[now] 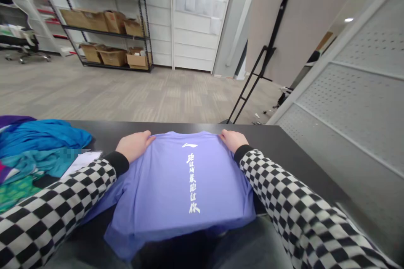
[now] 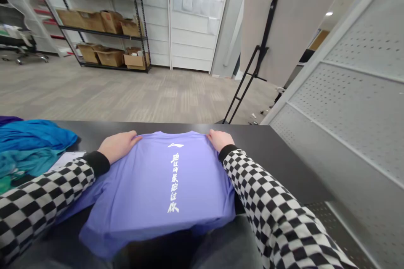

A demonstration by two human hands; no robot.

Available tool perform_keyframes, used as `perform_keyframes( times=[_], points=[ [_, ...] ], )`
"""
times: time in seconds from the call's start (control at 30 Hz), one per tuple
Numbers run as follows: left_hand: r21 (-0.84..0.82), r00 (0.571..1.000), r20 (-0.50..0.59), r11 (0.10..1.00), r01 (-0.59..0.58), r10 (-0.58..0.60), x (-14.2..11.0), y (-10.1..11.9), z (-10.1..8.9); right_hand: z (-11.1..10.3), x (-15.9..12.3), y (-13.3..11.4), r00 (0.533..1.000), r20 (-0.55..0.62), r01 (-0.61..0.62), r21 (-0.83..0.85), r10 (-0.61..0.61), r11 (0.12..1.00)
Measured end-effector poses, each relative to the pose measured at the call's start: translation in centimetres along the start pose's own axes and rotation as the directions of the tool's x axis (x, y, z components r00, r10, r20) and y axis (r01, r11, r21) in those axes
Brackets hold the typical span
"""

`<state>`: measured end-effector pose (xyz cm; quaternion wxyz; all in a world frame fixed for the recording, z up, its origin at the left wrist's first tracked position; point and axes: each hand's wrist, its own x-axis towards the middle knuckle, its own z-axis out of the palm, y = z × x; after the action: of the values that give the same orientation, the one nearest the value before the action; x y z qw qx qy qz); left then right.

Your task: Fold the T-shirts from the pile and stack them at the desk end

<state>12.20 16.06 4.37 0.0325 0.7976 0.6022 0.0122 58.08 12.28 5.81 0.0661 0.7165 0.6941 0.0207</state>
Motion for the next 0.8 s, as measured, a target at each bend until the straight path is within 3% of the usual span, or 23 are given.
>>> perform_keyframes(
  times=[0.13, 0.23, 0.3, 0.37, 0.5, 0.57, 0.63, 0.8],
  points=[
    [0.011, 1.000, 0.004, 1.000, 0.021, -0.021, 3.8, -1.2, -0.1, -0.2, 4.2, 0.3, 1.000, 0.007, 0.003, 0.022, -0.004, 1.000],
    [0.030, 0.999, 0.051, 1.000, -0.004, 0.003, 5.2, -1.4, -0.5, -0.6, 5.7, 0.6, 0.998, 0.027, 0.050, 0.028, -0.051, 0.998],
    [0.046, 0.998, 0.066, 0.999, -0.013, 0.010, 5.2, -0.9, -1.1, -1.2, 5.6, 0.5, 0.997, 0.044, 0.063, 0.042, -0.064, 0.997],
    [0.087, 1.000, 0.002, 0.996, 0.002, -0.002, 4.5, 0.3, -1.9, -2.0, 4.7, -0.1, 0.999, 0.017, 0.043, 0.056, -0.044, 0.998],
    [0.067, 0.981, -0.188, 0.997, -0.041, 0.053, 2.4, 5.0, -2.5, -3.0, 1.2, -3.6, 0.983, -0.181, 0.056, 0.128, -0.032, 0.990],
    [-0.024, 0.974, -0.196, 0.993, -0.119, 0.112, 1.5, 7.6, -1.8, -2.6, -0.4, -5.9, 0.972, -0.226, 0.111, 0.180, -0.069, 0.977],
    [-0.096, 0.980, -0.153, 0.985, -0.141, 0.125, 1.1, 9.6, -0.4, -1.5, -1.3, -8.0, 0.977, -0.193, 0.131, 0.223, -0.088, 0.966],
    [-0.146, 0.995, -0.037, 0.984, -0.102, 0.098, 1.3, 10.3, 3.0, 1.7, -1.5, -9.8, 0.998, -0.003, 0.055, 0.286, -0.056, 0.957]
  ],
)
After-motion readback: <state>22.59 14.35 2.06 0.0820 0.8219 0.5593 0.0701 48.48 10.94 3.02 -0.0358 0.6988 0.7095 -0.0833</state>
